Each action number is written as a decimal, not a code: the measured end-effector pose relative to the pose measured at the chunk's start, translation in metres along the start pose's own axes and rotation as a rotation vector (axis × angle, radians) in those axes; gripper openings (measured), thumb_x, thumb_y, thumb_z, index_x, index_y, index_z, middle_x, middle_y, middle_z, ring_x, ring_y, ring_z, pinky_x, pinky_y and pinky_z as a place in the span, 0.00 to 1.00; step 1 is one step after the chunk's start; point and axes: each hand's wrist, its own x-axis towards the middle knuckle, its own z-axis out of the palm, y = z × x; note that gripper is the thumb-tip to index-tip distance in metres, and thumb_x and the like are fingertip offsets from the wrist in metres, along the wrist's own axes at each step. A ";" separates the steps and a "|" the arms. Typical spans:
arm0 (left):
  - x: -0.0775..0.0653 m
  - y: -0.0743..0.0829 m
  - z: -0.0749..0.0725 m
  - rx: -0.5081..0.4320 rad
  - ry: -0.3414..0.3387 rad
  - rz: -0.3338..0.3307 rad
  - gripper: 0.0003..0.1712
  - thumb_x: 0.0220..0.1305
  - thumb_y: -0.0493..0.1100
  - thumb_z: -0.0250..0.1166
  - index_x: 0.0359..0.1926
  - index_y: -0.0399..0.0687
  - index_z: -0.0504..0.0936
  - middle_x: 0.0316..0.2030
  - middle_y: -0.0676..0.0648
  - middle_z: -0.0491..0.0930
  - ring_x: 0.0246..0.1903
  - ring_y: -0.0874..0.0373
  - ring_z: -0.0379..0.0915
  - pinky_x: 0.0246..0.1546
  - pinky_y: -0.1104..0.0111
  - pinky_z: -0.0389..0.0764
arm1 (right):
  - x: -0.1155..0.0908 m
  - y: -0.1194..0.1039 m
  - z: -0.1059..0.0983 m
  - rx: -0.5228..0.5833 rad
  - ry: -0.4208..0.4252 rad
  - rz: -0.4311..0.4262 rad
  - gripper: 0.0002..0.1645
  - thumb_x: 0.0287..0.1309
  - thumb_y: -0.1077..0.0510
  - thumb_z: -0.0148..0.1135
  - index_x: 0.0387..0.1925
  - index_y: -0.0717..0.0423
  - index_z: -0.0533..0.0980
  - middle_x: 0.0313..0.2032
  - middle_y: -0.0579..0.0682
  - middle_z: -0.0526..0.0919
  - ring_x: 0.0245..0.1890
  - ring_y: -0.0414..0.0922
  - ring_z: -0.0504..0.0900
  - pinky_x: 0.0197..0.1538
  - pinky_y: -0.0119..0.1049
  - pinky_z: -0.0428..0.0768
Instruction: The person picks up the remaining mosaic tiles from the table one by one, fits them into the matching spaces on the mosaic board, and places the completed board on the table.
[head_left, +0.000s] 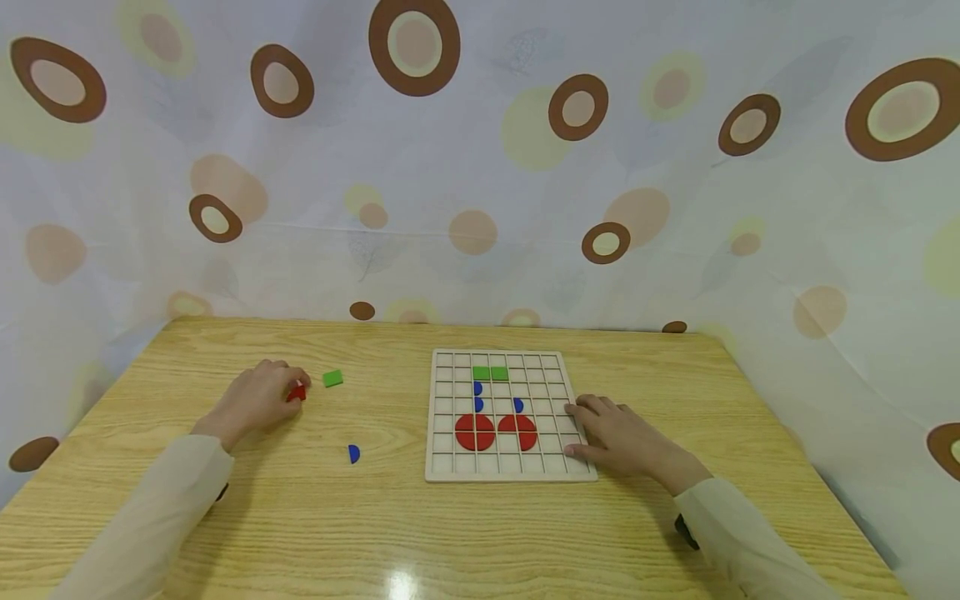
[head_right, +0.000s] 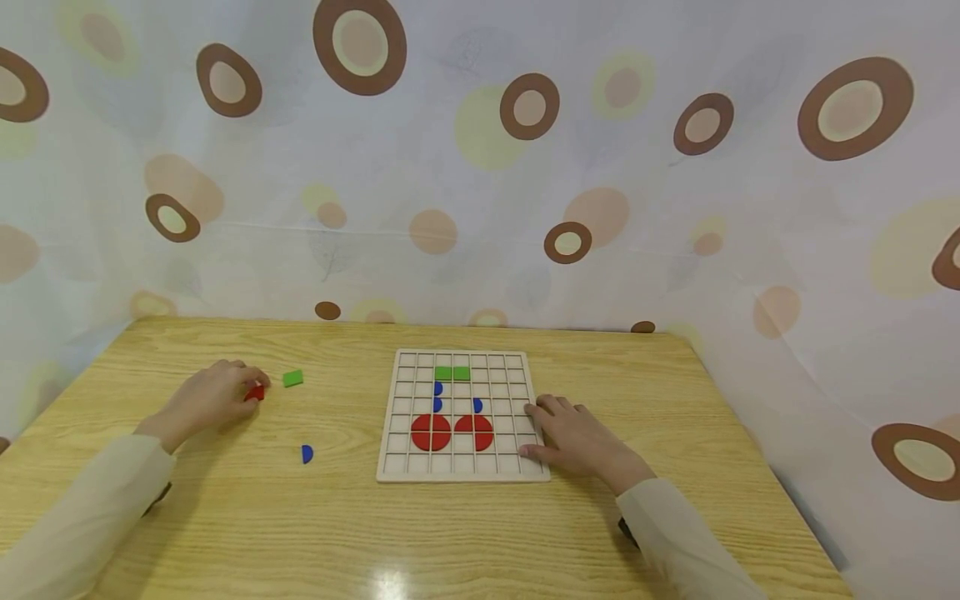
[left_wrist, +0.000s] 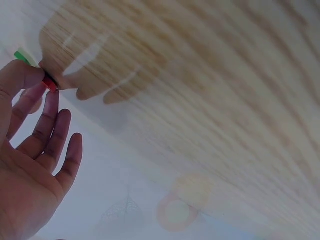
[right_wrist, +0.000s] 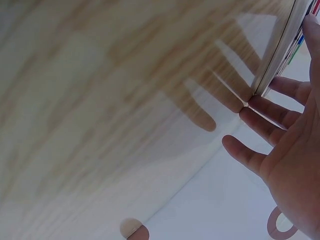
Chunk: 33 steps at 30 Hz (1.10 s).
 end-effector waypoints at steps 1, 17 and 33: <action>0.000 0.000 0.000 -0.001 0.001 0.001 0.12 0.48 0.37 0.64 0.37 0.44 0.82 0.29 0.47 0.77 0.28 0.54 0.68 0.26 0.64 0.71 | 0.000 0.000 0.000 0.002 -0.002 0.001 0.39 0.58 0.35 0.50 0.61 0.58 0.64 0.58 0.58 0.68 0.58 0.56 0.67 0.54 0.56 0.69; -0.001 0.001 0.000 0.004 0.012 0.008 0.10 0.47 0.37 0.64 0.35 0.44 0.81 0.28 0.48 0.76 0.26 0.55 0.67 0.25 0.65 0.70 | 0.001 0.001 0.002 -0.001 0.002 0.000 0.40 0.58 0.34 0.49 0.62 0.57 0.64 0.58 0.58 0.68 0.59 0.56 0.67 0.54 0.56 0.69; 0.000 0.019 -0.002 0.027 0.048 0.044 0.13 0.48 0.39 0.66 0.39 0.45 0.81 0.34 0.46 0.79 0.34 0.50 0.71 0.33 0.58 0.75 | 0.001 0.000 0.000 0.011 -0.009 0.006 0.40 0.58 0.35 0.50 0.62 0.57 0.64 0.58 0.58 0.68 0.59 0.55 0.67 0.54 0.56 0.69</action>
